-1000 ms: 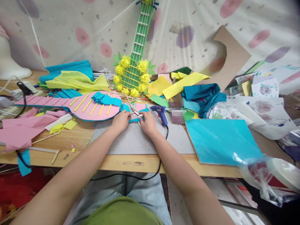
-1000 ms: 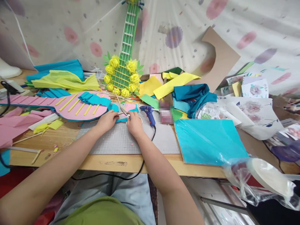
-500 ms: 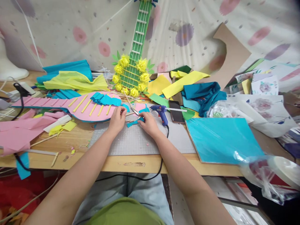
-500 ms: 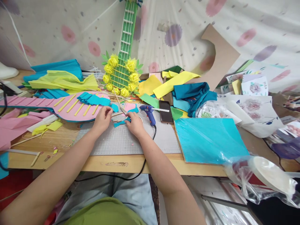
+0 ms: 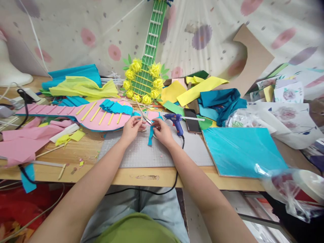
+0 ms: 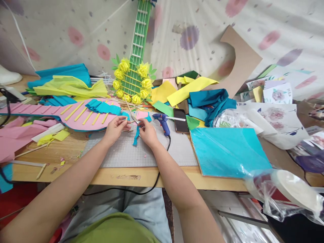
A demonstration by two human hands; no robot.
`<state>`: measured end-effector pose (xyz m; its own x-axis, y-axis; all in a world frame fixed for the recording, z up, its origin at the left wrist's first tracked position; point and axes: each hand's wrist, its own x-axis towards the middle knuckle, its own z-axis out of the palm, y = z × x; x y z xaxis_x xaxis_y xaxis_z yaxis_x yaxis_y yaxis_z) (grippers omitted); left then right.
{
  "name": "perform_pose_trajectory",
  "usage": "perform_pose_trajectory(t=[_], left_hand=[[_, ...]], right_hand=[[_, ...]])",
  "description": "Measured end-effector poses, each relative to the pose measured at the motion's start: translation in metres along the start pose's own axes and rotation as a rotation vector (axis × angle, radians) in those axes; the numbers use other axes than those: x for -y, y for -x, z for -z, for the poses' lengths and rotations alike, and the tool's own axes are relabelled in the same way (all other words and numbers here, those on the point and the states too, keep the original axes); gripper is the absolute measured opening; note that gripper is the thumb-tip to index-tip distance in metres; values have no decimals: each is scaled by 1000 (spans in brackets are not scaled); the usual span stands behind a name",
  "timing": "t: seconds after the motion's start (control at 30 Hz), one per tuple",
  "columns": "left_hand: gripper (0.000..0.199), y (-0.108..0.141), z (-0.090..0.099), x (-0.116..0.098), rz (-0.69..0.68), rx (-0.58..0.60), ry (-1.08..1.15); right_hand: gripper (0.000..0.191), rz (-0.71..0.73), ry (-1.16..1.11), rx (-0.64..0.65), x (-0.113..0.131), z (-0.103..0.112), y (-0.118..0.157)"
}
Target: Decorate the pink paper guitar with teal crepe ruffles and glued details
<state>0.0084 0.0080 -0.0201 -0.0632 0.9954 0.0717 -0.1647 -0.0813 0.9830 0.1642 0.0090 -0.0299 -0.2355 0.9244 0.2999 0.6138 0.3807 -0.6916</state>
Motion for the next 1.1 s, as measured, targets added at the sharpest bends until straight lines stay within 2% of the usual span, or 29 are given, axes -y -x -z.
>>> perform_pose_trajectory(t=[0.07, 0.13, 0.2, 0.27, 0.33, 0.43, 0.57, 0.73, 0.83, 0.93, 1.03, 1.1], left_hand=[[19, -1, 2, -1, -36, -36, -18], [18, -2, 3, -1, -66, -72, -32], [19, -3, 4, -1, -76, -90, -30], [19, -4, 4, 0, -70, -96, -16], [21, -5, 5, 2, -62, -93, 4], [24, -7, 6, 3, -70, -99, 29], [26, -9, 8, 1, -112, -142, 40], [27, -8, 7, 2, -100, -112, 32], [26, -7, 7, 4, -70, -101, 20], [25, -8, 7, 5, -52, -115, 20], [21, -8, 7, 5, -50, -128, 51], [19, -8, 7, 4, -36, -126, 107]], right_hand=[[42, 39, 53, 10, 3, 2, 2], [41, 69, 154, -40, 4, 5, 1], [42, 68, 258, -81, 3, 10, -5], [43, 36, 362, -55, 1, 14, -15], [45, 12, 462, 34, 0, 18, -30], [49, 51, 586, 202, 1, 21, -55], [36, 95, 772, 454, 11, 21, -81], [19, 49, 847, 566, 22, 13, -101], [16, 4, 896, 572, 30, 14, -112], [18, -6, 904, 509, 43, 27, -118], [15, 6, 781, 418, 55, 45, -112], [15, 51, 618, 348, 57, 51, -99]])
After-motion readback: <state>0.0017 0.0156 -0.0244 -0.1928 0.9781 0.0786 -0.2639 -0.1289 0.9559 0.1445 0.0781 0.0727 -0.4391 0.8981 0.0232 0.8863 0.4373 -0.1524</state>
